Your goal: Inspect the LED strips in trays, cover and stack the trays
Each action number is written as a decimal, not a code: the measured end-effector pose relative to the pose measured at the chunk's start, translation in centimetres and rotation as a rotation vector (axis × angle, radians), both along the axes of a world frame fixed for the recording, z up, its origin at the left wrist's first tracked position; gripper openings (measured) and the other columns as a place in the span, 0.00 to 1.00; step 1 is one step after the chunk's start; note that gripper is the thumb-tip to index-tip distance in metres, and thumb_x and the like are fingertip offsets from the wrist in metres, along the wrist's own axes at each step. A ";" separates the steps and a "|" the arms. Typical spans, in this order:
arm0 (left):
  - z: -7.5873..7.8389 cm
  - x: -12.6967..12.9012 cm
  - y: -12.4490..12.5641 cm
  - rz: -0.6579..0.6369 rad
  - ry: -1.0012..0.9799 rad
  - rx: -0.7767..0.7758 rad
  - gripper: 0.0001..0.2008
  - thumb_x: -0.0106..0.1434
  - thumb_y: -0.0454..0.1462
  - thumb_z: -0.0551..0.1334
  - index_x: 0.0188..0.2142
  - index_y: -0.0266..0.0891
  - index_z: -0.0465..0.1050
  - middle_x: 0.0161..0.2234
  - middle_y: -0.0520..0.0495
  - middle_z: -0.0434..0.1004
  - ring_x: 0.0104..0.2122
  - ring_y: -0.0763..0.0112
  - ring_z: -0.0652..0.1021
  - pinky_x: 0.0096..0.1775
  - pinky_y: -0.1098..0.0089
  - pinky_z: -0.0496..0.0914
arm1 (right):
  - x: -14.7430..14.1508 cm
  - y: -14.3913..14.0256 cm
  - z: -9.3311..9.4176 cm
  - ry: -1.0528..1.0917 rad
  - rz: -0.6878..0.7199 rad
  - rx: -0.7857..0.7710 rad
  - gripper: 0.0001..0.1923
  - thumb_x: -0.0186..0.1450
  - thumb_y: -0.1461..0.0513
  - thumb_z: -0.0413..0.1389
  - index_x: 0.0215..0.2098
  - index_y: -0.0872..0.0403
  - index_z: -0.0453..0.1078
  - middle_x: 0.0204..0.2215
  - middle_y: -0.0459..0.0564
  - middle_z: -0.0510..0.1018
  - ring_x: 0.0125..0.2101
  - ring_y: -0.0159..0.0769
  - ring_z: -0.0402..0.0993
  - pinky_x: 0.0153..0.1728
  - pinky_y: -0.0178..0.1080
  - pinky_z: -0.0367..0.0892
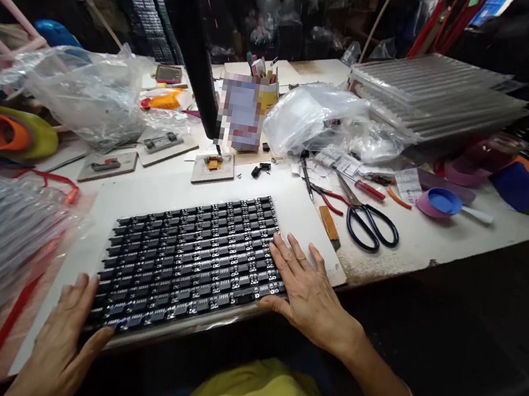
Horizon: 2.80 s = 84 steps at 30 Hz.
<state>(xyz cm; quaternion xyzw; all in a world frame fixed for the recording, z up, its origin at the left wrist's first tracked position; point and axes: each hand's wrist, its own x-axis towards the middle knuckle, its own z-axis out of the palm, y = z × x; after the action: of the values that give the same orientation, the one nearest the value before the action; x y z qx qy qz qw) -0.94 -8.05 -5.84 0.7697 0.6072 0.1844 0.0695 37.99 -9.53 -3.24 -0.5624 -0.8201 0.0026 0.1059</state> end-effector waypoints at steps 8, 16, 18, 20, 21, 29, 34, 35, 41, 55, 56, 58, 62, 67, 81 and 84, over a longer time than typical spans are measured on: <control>-0.2 0.3 -0.1 -0.037 0.059 0.049 0.35 0.66 0.47 0.49 0.67 0.46 0.35 0.68 0.39 0.42 0.66 0.49 0.48 0.59 0.39 0.51 | -1.5 0.5 1.4 -0.033 0.095 0.037 0.38 0.67 0.44 0.43 0.65 0.59 0.50 0.65 0.54 0.52 0.66 0.47 0.38 0.61 0.59 0.43; 0.3 0.8 -0.8 -0.047 0.035 0.060 0.37 0.64 0.51 0.52 0.67 0.45 0.37 0.67 0.38 0.42 0.65 0.46 0.49 0.58 0.38 0.52 | 0.4 -0.8 0.9 0.040 -0.050 0.070 0.41 0.68 0.44 0.42 0.69 0.58 0.35 0.66 0.59 0.47 0.66 0.45 0.39 0.60 0.56 0.45; 0.4 1.1 -0.8 -0.039 0.045 0.065 0.36 0.64 0.50 0.51 0.67 0.46 0.38 0.67 0.38 0.43 0.65 0.46 0.50 0.57 0.37 0.52 | 0.3 -1.4 0.5 0.033 -0.046 0.072 0.41 0.68 0.44 0.43 0.69 0.58 0.35 0.66 0.60 0.46 0.66 0.45 0.38 0.60 0.55 0.46; 0.5 1.1 -0.8 -0.041 0.052 0.057 0.36 0.64 0.50 0.52 0.67 0.48 0.39 0.67 0.39 0.43 0.65 0.45 0.50 0.57 0.37 0.52 | -0.3 -1.8 0.3 0.017 -0.028 0.085 0.41 0.67 0.44 0.43 0.68 0.59 0.38 0.66 0.60 0.46 0.66 0.46 0.37 0.60 0.55 0.45; 0.5 1.1 -0.7 -0.045 0.054 0.052 0.36 0.64 0.50 0.52 0.67 0.48 0.39 0.67 0.39 0.43 0.65 0.45 0.49 0.57 0.37 0.52 | -0.6 -1.9 0.2 0.008 -0.019 0.097 0.41 0.67 0.44 0.43 0.68 0.59 0.39 0.66 0.60 0.47 0.66 0.46 0.37 0.60 0.56 0.45; 1.2 1.3 -1.5 -0.008 -0.038 0.005 0.40 0.62 0.51 0.56 0.67 0.47 0.38 0.67 0.40 0.43 0.65 0.47 0.50 0.59 0.41 0.53 | -1.8 -2.3 0.2 -0.075 0.057 0.129 0.36 0.67 0.46 0.47 0.65 0.60 0.52 0.65 0.53 0.52 0.66 0.48 0.39 0.61 0.58 0.40; 1.4 1.8 -1.8 0.001 -0.034 0.037 0.41 0.61 0.53 0.56 0.67 0.47 0.38 0.68 0.40 0.42 0.65 0.47 0.49 0.59 0.41 0.52 | -3.1 -2.8 0.7 -0.040 0.094 0.163 0.36 0.67 0.46 0.47 0.64 0.59 0.53 0.65 0.54 0.53 0.66 0.48 0.41 0.62 0.55 0.36; 1.5 1.9 -1.8 -0.004 -0.022 0.056 0.41 0.61 0.53 0.56 0.67 0.47 0.38 0.68 0.39 0.42 0.65 0.47 0.49 0.59 0.41 0.52 | -3.5 -2.8 0.8 -0.030 0.113 0.165 0.35 0.67 0.45 0.46 0.64 0.59 0.54 0.65 0.53 0.54 0.65 0.48 0.41 0.62 0.55 0.36; 2.0 3.2 -2.1 -0.039 0.060 0.145 0.40 0.62 0.53 0.56 0.67 0.46 0.39 0.67 0.37 0.44 0.66 0.47 0.47 0.60 0.40 0.49 | -1.6 -1.8 1.8 0.041 0.069 0.224 0.30 0.70 0.49 0.42 0.62 0.59 0.56 0.61 0.57 0.63 0.62 0.46 0.52 0.59 0.53 0.45; 3.2 16.3 -1.5 -0.454 0.007 0.330 0.23 0.63 0.36 0.60 0.56 0.33 0.63 0.58 0.33 0.64 0.64 0.48 0.53 0.59 0.44 0.56 | 8.9 6.3 0.3 0.163 -0.697 -0.095 0.10 0.59 0.56 0.53 0.30 0.54 0.71 0.26 0.51 0.76 0.28 0.40 0.71 0.27 0.38 0.59; 3.0 16.8 -1.3 -0.445 0.025 0.332 0.23 0.63 0.37 0.60 0.57 0.33 0.62 0.58 0.33 0.64 0.64 0.48 0.53 0.59 0.44 0.56 | 9.1 6.2 0.5 0.178 -0.694 -0.110 0.09 0.58 0.56 0.54 0.28 0.53 0.69 0.24 0.49 0.75 0.26 0.38 0.70 0.26 0.37 0.59; 2.6 17.4 -0.9 -0.417 0.054 0.330 0.24 0.64 0.39 0.59 0.57 0.33 0.62 0.57 0.34 0.66 0.64 0.47 0.54 0.59 0.44 0.56 | 9.3 6.0 1.1 0.244 -0.708 -0.091 0.07 0.57 0.57 0.55 0.26 0.53 0.66 0.22 0.46 0.74 0.24 0.35 0.69 0.25 0.36 0.58; 2.0 17.7 -0.6 -0.393 0.079 0.299 0.27 0.63 0.43 0.60 0.59 0.37 0.61 0.55 0.38 0.69 0.63 0.47 0.57 0.60 0.44 0.52 | 7.7 5.5 2.4 0.872 -0.632 0.057 0.13 0.57 0.54 0.57 0.35 0.54 0.62 0.28 0.48 0.75 0.24 0.33 0.69 0.23 0.34 0.61; 1.9 17.9 -0.8 -0.400 0.113 0.294 0.27 0.62 0.45 0.61 0.59 0.39 0.63 0.55 0.41 0.70 0.62 0.48 0.59 0.61 0.46 0.50 | 2.1 6.0 2.7 1.510 -0.133 -0.322 0.36 0.58 0.57 0.60 0.58 0.50 0.47 0.32 0.47 0.78 0.21 0.28 0.69 0.19 0.30 0.63; 2.1 18.6 -0.7 -0.375 0.058 0.337 0.22 0.64 0.43 0.59 0.55 0.36 0.67 0.53 0.43 0.73 0.60 0.51 0.63 0.62 0.50 0.49 | -2.2 6.8 2.3 1.276 -0.005 -0.425 0.30 0.61 0.64 0.55 0.59 0.48 0.51 0.27 0.41 0.73 0.22 0.27 0.69 0.21 0.30 0.67; 2.1 18.6 -0.7 -0.374 0.059 0.346 0.22 0.64 0.43 0.59 0.55 0.36 0.67 0.52 0.43 0.73 0.60 0.50 0.64 0.62 0.49 0.49 | -2.0 6.5 2.3 1.318 -0.053 -0.508 0.23 0.61 0.61 0.57 0.51 0.49 0.53 0.28 0.42 0.74 0.21 0.29 0.71 0.16 0.29 0.64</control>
<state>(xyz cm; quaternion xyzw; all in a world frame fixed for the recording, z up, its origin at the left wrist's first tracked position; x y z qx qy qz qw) 17.64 -8.78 -3.71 0.8741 0.4155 0.2470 -0.0479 36.03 -3.00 -0.96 -0.4706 -0.5454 0.5312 0.4459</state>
